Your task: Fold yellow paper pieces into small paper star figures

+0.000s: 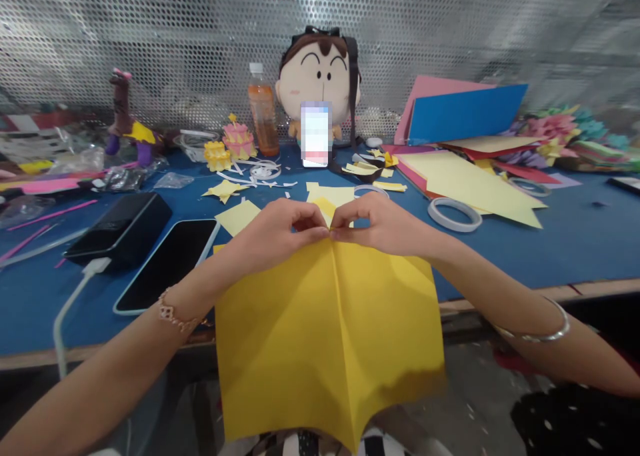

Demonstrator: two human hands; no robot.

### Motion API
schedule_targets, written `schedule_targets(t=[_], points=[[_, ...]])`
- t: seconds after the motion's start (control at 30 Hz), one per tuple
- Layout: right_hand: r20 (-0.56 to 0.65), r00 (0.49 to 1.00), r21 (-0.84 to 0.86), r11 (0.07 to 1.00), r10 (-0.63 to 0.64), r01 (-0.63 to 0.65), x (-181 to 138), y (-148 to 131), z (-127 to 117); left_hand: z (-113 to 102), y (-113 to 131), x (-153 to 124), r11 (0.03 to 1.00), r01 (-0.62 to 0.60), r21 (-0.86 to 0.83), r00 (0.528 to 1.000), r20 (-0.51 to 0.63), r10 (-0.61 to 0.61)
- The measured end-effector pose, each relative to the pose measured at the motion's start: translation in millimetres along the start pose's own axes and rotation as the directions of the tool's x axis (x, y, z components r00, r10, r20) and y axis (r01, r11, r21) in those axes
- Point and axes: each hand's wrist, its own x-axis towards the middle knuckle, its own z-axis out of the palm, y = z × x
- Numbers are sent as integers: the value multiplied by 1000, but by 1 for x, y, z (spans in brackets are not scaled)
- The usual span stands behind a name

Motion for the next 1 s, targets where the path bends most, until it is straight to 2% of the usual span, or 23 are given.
schedule_targets(t=[0.1, 0.2, 0.33, 0.6, 0.83, 1.0], points=[[41, 999, -3, 1000, 1, -1, 1, 1, 0, 0, -2, 1, 1000, 10, 24, 996, 90, -12], [86, 996, 2, 1000, 5, -6, 3, 3, -1, 0, -3, 2, 998, 24, 56, 991, 132, -31], [122, 992, -22, 999, 37, -34, 6, 8, -2, 3, -2, 4, 996, 55, 77, 990, 124, -65], [122, 987, -40, 994, 102, -97, 5, 6, 2, 6, 1, 3, 986, 136, 93, 985, 90, -144], [214, 967, -53, 990, 136, -127, 4, 8, 1, 5, 0, 2, 974, 173, 149, 980, 74, -185], [220, 961, -52, 986, 166, -159, 5, 10, 3, 5, 0, 1, 959, 198, 201, 973, 77, -217]])
